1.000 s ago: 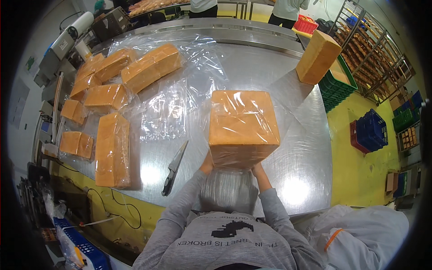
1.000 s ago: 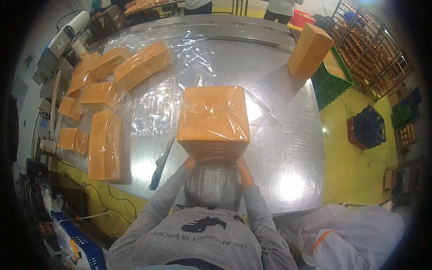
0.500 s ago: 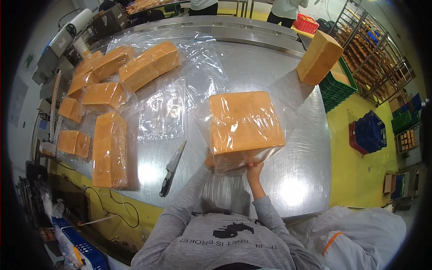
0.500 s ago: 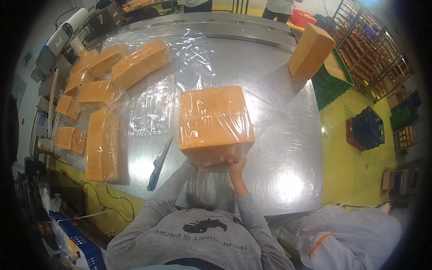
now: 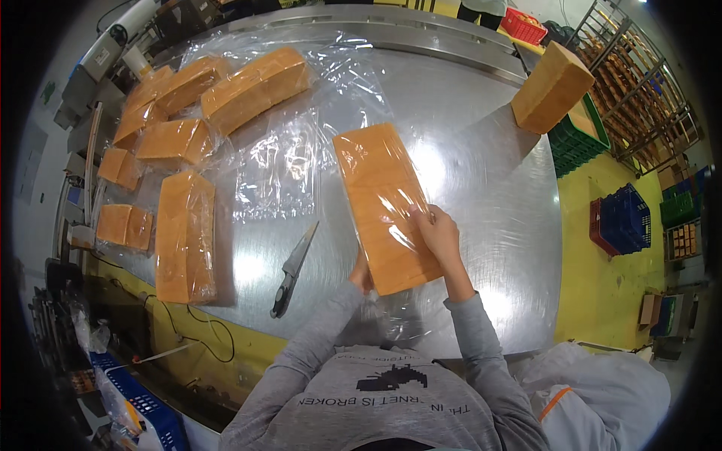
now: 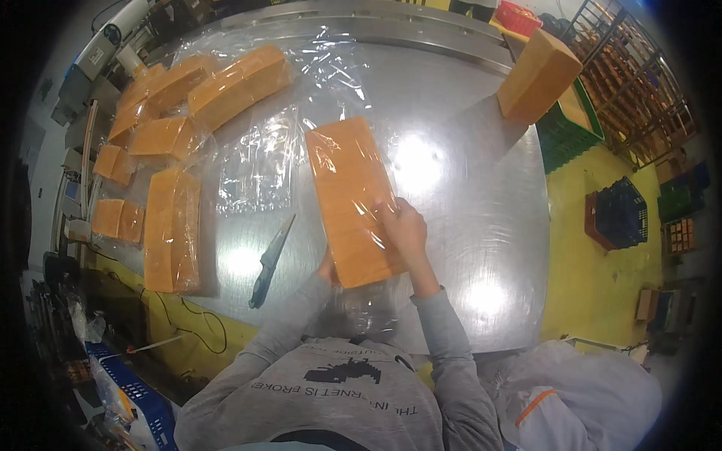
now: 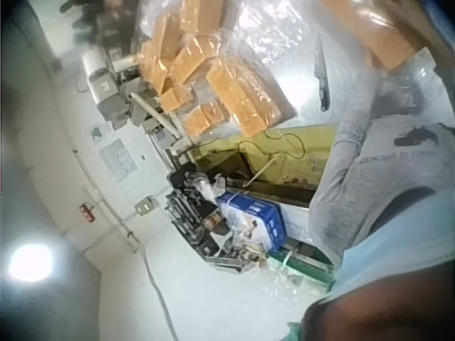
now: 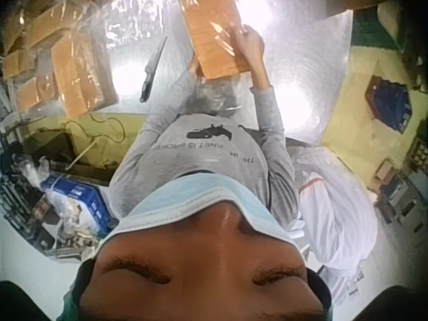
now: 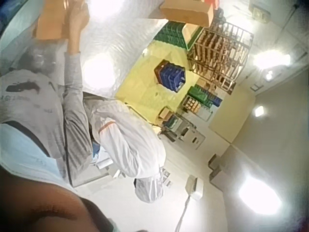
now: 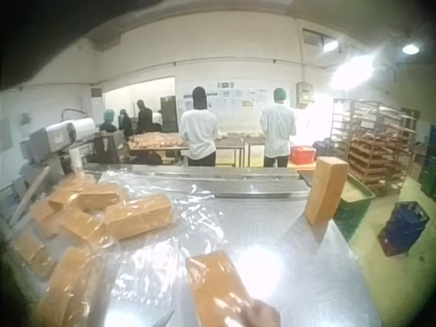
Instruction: The person wraps rectangular loaves of bread in clear plastic film on a stainless steel table. They pull the film over the bread, smooth it down, and use a handheld sealing bar to secure the package. The wrapped loaves are then placed on the table.
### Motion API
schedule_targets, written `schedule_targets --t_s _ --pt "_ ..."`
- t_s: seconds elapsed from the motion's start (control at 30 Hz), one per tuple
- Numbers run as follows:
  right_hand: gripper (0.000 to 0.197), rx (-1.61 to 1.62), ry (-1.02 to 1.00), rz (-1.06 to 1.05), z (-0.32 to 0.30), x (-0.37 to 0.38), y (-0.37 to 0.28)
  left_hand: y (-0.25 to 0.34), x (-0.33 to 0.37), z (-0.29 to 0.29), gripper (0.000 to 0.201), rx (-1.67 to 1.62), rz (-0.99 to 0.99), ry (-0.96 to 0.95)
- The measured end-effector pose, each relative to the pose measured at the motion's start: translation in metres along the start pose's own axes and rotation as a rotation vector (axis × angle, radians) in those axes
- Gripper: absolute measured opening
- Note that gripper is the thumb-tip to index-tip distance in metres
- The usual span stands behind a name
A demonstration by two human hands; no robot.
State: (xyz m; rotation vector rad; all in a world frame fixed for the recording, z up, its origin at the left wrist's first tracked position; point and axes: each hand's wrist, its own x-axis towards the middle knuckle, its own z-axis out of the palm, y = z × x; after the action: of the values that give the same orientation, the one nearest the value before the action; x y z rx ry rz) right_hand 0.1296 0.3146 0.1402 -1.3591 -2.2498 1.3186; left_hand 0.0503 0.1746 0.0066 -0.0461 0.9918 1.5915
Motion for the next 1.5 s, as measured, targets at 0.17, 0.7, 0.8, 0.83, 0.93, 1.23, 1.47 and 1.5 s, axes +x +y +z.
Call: schedule_targets --t_s 0.17,0.7,0.8,0.83,0.93,1.23,1.47,1.5 --pt "0.052 0.375 -0.065 -0.118 0.044 -0.065 0.058 -0.026 -0.046 -0.050 0.061 0.121 0.035 0.110" --pt "0.032 0.009 -0.222 -0.117 -0.011 -0.028 0.077 0.093 -0.041 -0.073 0.034 0.658 0.724 0.360" --pt "0.033 0.196 0.244 -0.548 0.028 0.046 0.056 0.078 0.002 -0.061 0.035 0.451 0.750 0.334" --pt "0.033 0.338 0.201 -0.474 0.046 0.049 0.055 0.067 0.019 -0.061 0.034 0.400 0.716 0.307" --pt "0.033 0.751 0.088 -0.257 0.090 0.053 0.060 0.047 0.049 -0.067 0.033 0.260 0.612 0.255" --pt "0.024 0.842 0.099 -0.034 0.089 0.044 0.096 0.074 0.047 -0.075 0.026 0.211 0.676 0.182" --pt "0.040 1.367 -0.241 0.009 0.071 0.071 0.095 0.104 0.055 -0.074 0.041 0.508 0.444 0.195" --pt "0.043 1.318 -0.314 0.023 0.068 0.075 0.098 0.102 0.052 -0.069 0.042 0.443 0.463 0.191"
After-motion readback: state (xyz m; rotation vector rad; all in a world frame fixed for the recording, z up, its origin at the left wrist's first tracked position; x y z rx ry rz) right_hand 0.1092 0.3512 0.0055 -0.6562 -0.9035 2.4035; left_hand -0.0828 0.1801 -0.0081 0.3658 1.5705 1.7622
